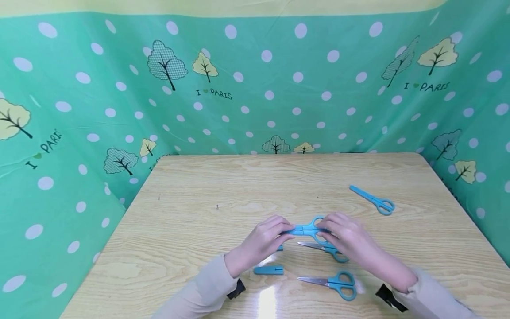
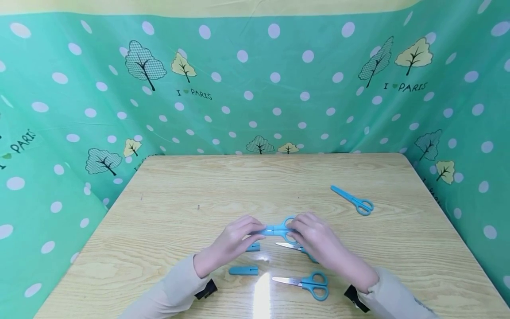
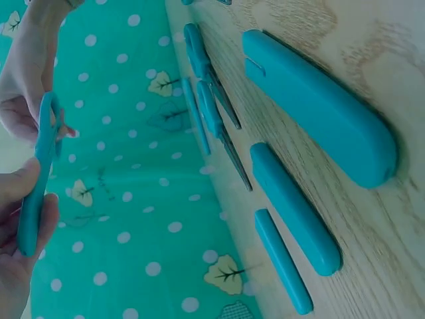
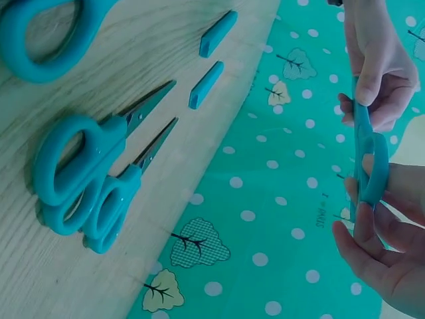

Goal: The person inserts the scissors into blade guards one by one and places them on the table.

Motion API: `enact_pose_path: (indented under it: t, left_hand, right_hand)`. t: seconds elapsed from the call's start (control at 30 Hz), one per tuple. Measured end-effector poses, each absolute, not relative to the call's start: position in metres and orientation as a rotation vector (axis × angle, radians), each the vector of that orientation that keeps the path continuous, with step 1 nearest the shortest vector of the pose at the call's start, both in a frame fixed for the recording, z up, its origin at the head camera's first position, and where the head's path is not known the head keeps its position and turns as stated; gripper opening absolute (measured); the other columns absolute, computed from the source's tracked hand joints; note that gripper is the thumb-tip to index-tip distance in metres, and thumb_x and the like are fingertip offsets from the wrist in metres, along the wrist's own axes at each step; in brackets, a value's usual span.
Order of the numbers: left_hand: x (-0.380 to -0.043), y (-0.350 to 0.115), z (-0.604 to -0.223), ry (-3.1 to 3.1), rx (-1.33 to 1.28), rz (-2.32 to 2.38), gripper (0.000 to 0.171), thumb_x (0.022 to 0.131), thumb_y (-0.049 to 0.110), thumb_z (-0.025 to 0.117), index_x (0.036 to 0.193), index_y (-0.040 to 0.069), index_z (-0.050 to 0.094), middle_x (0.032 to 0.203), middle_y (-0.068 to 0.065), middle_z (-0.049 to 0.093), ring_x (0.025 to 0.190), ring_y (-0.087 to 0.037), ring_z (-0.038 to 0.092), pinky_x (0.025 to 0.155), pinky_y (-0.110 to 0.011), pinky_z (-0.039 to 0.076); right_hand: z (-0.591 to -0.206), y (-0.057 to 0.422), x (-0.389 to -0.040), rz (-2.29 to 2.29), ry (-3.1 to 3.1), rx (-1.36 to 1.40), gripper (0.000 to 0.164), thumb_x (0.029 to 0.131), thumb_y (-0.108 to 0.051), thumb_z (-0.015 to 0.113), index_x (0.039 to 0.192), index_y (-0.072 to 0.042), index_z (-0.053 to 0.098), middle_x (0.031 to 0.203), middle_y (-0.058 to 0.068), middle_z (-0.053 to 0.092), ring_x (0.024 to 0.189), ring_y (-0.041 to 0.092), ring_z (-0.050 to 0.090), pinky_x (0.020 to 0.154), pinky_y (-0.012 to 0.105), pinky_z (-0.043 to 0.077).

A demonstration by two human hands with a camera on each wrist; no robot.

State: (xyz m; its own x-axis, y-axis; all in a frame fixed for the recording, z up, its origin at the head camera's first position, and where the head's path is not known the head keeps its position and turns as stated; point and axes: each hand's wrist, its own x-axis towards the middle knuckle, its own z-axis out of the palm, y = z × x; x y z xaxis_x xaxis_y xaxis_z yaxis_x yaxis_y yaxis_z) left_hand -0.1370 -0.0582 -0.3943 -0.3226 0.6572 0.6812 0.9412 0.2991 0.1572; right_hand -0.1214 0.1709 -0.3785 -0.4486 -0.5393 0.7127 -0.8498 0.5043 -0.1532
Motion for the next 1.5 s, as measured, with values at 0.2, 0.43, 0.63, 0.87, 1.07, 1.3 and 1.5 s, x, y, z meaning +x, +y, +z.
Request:
enact_pose_path:
  t: [0.2, 0.43, 0.63, 0.87, 1.07, 1.3, 1.5]
  left_hand:
    - [-0.136, -0.059, -0.396, -2.116, -1.405, -0.791, 0.019, 0.074, 0.005, 0.068, 0.090, -0.002, 0.063, 0.086, -0.005, 0.062, 0.079, -0.010, 0.057, 0.077, -0.006, 0.042]
    - [-0.137, -0.058, -0.397, -2.174, -1.401, -0.848, 0.017, 0.076, 0.008, 0.068, 0.090, 0.000, 0.063, 0.086, -0.004, 0.062, 0.080, -0.010, 0.057, 0.077, -0.006, 0.041]
    - [-0.139, -0.058, -0.398, -2.223, -1.373, -0.882, 0.018, 0.078, 0.011, 0.066, 0.093, 0.002, 0.062, 0.088, -0.003, 0.062, 0.085, -0.010, 0.057, 0.081, -0.009, 0.041]
    - [-0.139, -0.061, -0.398, -2.295, -1.328, -0.907, 0.023, 0.079, 0.013, 0.066, 0.099, 0.003, 0.061, 0.093, -0.002, 0.060, 0.088, -0.009, 0.055, 0.081, -0.009, 0.041]
    - [-0.140, -0.067, -0.396, -2.348, -1.282, -0.920, 0.026, 0.080, 0.014, 0.065, 0.103, 0.003, 0.060, 0.098, -0.002, 0.058, 0.094, -0.011, 0.054, 0.085, -0.014, 0.041]
    - [-0.144, -0.078, -0.397, -2.384, -1.228, -0.901, 0.028, 0.080, 0.014, 0.065, 0.104, 0.002, 0.060, 0.102, -0.004, 0.058, 0.098, -0.013, 0.053, 0.087, -0.019, 0.043]
    - [-0.144, -0.087, -0.397, -2.420, -1.194, -0.886, 0.029, 0.081, 0.017, 0.064, 0.105, 0.002, 0.059, 0.102, -0.003, 0.058, 0.098, -0.014, 0.053, 0.088, -0.022, 0.043]
  right_hand:
    - [-0.381, 0.171, -0.121, 0.730, -2.171, 1.131, 0.041, 0.091, -0.036, 0.037, 0.081, -0.006, 0.064, 0.077, -0.003, 0.059, 0.068, 0.010, 0.054, 0.059, 0.011, 0.044]
    - [-0.383, 0.176, -0.121, 0.821, -2.181, 1.157, 0.034, 0.089, -0.032, 0.044, 0.083, -0.005, 0.064, 0.078, -0.002, 0.060, 0.067, 0.008, 0.053, 0.057, 0.011, 0.044]
    - [-0.386, 0.177, -0.122, 0.841, -2.215, 1.148, 0.031, 0.089, -0.031, 0.048, 0.084, -0.006, 0.064, 0.078, -0.004, 0.059, 0.067, 0.006, 0.051, 0.057, 0.010, 0.043]
    - [-0.387, 0.179, -0.122, 0.870, -2.255, 1.124, 0.014, 0.073, -0.007, 0.069, 0.086, -0.005, 0.064, 0.079, -0.005, 0.059, 0.070, 0.006, 0.053, 0.060, 0.010, 0.043]
    - [-0.388, 0.184, -0.125, 0.892, -2.250, 1.105, 0.022, 0.067, 0.001, 0.071, 0.087, -0.005, 0.064, 0.080, -0.004, 0.059, 0.071, 0.007, 0.054, 0.062, 0.010, 0.045]
    - [-0.389, 0.193, -0.129, 0.875, -2.285, 1.061, 0.020, 0.069, -0.002, 0.070, 0.087, -0.006, 0.064, 0.079, -0.006, 0.059, 0.071, 0.006, 0.053, 0.061, 0.011, 0.044]
    - [-0.389, 0.200, -0.131, 0.826, -2.335, 0.988, 0.027, 0.062, 0.003, 0.073, 0.087, -0.006, 0.064, 0.078, -0.006, 0.060, 0.070, 0.006, 0.052, 0.059, 0.014, 0.045]
